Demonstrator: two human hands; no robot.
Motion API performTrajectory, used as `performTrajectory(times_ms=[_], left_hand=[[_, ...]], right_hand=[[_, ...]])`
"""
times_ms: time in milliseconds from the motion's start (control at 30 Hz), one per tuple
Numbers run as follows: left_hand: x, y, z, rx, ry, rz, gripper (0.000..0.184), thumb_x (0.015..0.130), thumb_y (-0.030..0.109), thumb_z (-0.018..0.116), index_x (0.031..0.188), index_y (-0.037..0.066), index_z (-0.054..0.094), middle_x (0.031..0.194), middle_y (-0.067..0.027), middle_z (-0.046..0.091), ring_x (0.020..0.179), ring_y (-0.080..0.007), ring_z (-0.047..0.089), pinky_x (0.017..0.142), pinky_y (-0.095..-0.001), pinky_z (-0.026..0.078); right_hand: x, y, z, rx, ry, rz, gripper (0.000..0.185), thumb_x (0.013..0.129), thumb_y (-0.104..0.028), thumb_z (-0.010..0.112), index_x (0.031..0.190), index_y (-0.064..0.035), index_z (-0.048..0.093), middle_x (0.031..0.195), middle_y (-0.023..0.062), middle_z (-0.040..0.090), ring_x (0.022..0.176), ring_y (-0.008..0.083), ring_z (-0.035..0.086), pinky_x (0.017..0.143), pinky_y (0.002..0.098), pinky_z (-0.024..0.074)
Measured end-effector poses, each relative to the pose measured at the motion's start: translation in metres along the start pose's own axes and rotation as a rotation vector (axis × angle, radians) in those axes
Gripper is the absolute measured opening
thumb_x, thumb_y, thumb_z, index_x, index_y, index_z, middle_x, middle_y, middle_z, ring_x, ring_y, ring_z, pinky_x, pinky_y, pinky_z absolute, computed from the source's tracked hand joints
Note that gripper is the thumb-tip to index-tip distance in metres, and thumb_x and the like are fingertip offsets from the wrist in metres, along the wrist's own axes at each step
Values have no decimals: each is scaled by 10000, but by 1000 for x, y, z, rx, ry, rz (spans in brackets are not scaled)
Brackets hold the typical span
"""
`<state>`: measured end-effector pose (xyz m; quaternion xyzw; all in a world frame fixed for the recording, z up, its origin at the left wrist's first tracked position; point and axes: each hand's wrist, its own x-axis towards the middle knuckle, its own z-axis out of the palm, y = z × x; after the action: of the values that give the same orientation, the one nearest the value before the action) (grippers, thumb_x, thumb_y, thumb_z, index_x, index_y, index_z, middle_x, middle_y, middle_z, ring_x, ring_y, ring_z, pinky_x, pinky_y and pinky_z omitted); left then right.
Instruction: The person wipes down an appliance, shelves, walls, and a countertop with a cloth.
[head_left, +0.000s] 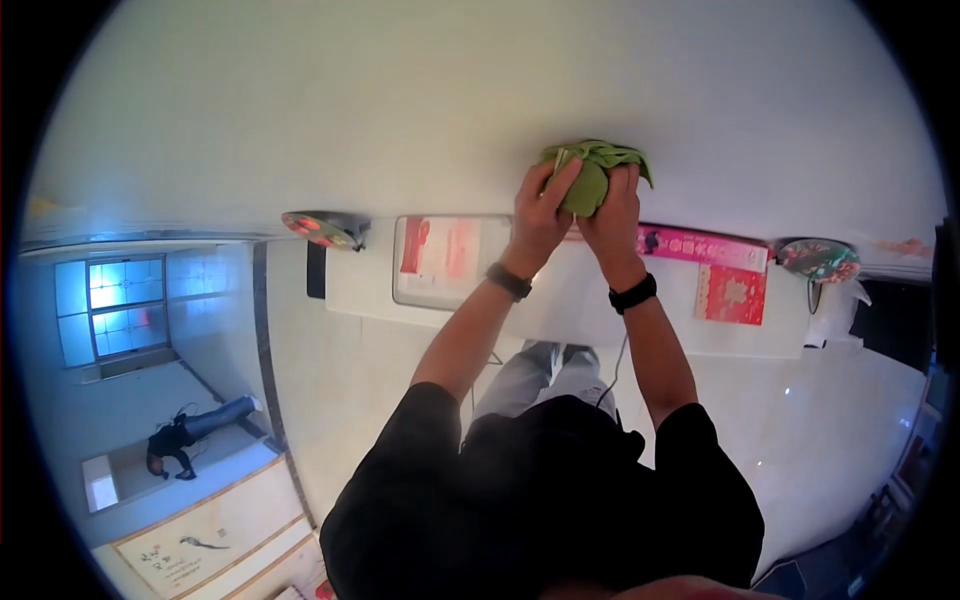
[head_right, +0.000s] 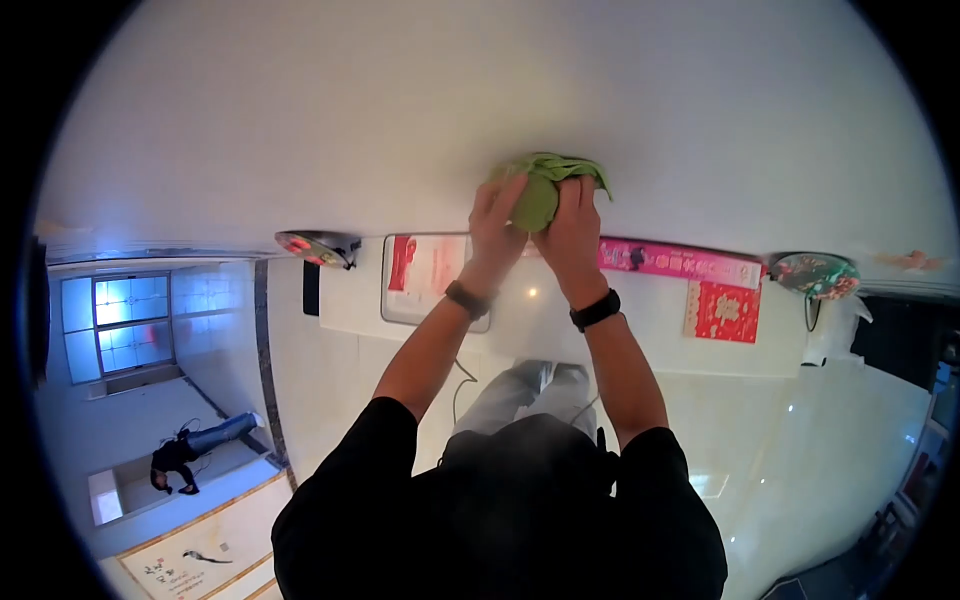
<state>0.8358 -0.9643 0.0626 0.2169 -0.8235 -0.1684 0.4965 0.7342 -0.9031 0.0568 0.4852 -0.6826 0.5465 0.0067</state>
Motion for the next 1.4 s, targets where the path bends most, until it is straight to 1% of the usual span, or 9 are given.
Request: performTrajectory(times_ms=[133, 200, 400, 500, 733, 1000, 1100, 1200, 1400], left_hand=[[-77, -32, 21, -111, -312, -356, 587, 739, -104, 581, 1298, 75, 567, 1108, -194, 580, 974, -374, 599, 815, -405, 516], [-153, -25, 23, -156, -439, -529, 591, 751, -111, 560, 1315, 62, 547, 1103, -205, 584, 1000, -376, 591, 857, -409, 498], [-295, 8, 20, -251, -752, -805, 559, 810, -61, 557, 1351, 68, 498, 1111, -207, 572, 1012, -394, 570, 901, -423, 474], [-346, 17, 14, -292, -821, -869, 557, 821, -58, 551, 1359, 74, 483, 1129, -204, 567, 1014, -395, 570, 905, -426, 475], [-395, -17, -31, -390, -765, -965, 594, 795, -93, 575, 1359, 68, 477, 1167, -197, 555, 1063, -374, 565, 893, -411, 495], [-428, -119, -122, -387, -675, -844, 629, 781, -107, 583, 1374, 66, 466, 1247, -195, 530, 1138, -358, 545, 958, -391, 472], [-438, -152, -162, -368, -647, -918, 617, 778, -110, 584, 1360, 68, 487, 1284, -190, 516, 1176, -360, 524, 985, -392, 455], [-457, -179, -187, -228, -651, -872, 664, 804, -89, 578, 1411, 143, 442, 1305, -160, 487, 1122, -393, 551, 909, -424, 501], [-478, -212, -224, -102, -532, -884, 624, 796, -95, 576, 1374, 126, 494, 1221, -144, 508, 1062, -372, 560, 864, -408, 506]], right_hand=[[-80, 83, 30, -53, -299, 287, 533, 735, -113, 712, 1180, -48, 427, 1161, 231, 519, 945, 477, 575, 728, 542, 512], [-137, 112, 32, -44, -358, 292, 521, 768, -137, 679, 1212, -47, 423, 1156, 235, 522, 947, 472, 579, 749, 538, 509], [-312, 115, 2, -104, -568, 706, 472, 811, -218, 687, 1192, -45, 467, 1085, 212, 543, 967, 453, 580, 762, 524, 499], [-357, 107, -9, -100, -636, 786, 445, 829, -226, 677, 1180, -45, 473, 1086, 210, 548, 974, 449, 579, 775, 517, 499], [-405, 74, 45, -145, -547, 839, 418, 830, -201, 675, 1166, -31, 494, 1114, 216, 558, 1007, 446, 566, 818, 508, 487], [-439, 17, 175, -138, -418, 822, 448, 822, -165, 677, 1206, -17, 501, 1177, 237, 545, 1083, 453, 531, 876, 498, 471], [-451, 2, 225, -133, -437, 749, 462, 824, -158, 670, 1233, -29, 499, 1216, 225, 525, 1078, 448, 544, 869, 486, 486], [-459, -15, 265, -176, -485, 764, 489, 818, -150, 670, 1265, -53, 495, 1234, 194, 513, 1034, 429, 573, 835, 476, 507], [-477, -31, 330, -151, -483, 715, 532, 796, -150, 688, 1294, -107, 506, 1185, 149, 529, 961, 406, 599, 777, 471, 529]])
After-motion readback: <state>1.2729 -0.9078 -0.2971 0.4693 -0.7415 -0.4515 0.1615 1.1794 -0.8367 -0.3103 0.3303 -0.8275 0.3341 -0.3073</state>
